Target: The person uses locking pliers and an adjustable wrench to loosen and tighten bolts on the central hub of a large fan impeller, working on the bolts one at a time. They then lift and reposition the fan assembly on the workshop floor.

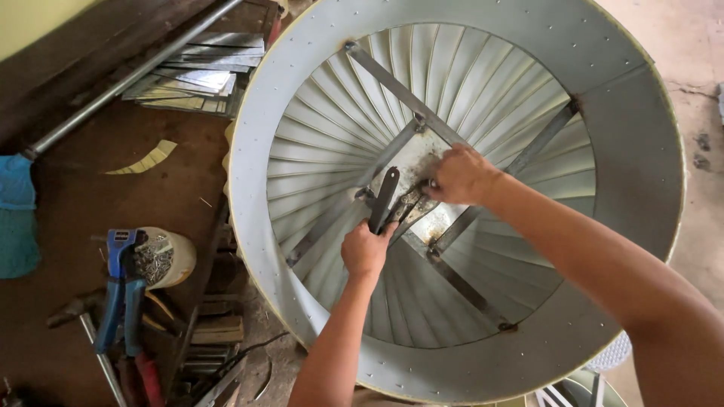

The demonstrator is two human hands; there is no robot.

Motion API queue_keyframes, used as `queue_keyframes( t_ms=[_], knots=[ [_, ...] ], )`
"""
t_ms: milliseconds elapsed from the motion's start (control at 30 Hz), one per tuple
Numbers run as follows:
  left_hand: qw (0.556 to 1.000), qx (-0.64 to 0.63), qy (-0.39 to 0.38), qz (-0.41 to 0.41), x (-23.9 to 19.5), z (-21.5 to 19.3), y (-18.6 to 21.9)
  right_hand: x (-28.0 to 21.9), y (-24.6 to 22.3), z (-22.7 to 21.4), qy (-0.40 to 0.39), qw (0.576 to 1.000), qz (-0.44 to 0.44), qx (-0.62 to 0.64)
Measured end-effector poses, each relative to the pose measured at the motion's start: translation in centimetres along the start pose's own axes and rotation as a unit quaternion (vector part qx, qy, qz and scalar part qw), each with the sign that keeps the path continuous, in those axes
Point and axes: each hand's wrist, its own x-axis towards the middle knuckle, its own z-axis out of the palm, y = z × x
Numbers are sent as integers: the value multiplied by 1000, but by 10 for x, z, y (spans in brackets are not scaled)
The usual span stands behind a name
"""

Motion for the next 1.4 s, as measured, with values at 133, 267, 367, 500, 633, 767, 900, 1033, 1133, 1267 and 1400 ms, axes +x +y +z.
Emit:
queue_keyframes(
  t_ms=[133,267,367,500,633,767,900,1033,1133,1267,1400],
  knots=[
    [1000,8,-6,-3,-1,-4,2,-20,-17,-59,-142,980,123,58],
    [1000,2,1,-1,0,-2,-2,4,2,17,127,991,-35,19],
    [999,5,-32,-10,0,-4,-1,13,7,28,35,998,-25,39],
    [999,30,22,23,3,9,-11,2,-12,-25,-155,983,96,20],
    [999,5,20,38,1,4,-8,7,1,15,-12,999,17,-27],
    [999,19,2,30,2,5,-6,19,15,35,12,999,-48,1],
    [999,15,-13,26,0,4,-7,7,-11,-17,-180,977,96,68],
    [999,14,19,47,2,7,-10,7,-12,-19,-152,971,149,111],
    [999,15,1,40,2,5,-9,20,15,45,28,999,-1,28],
    [999,22,2,31,-1,1,-6,19,0,2,-179,983,26,-8],
    [1000,3,0,23,-2,-2,-6,2,-16,-23,-240,954,161,77]
  ],
)
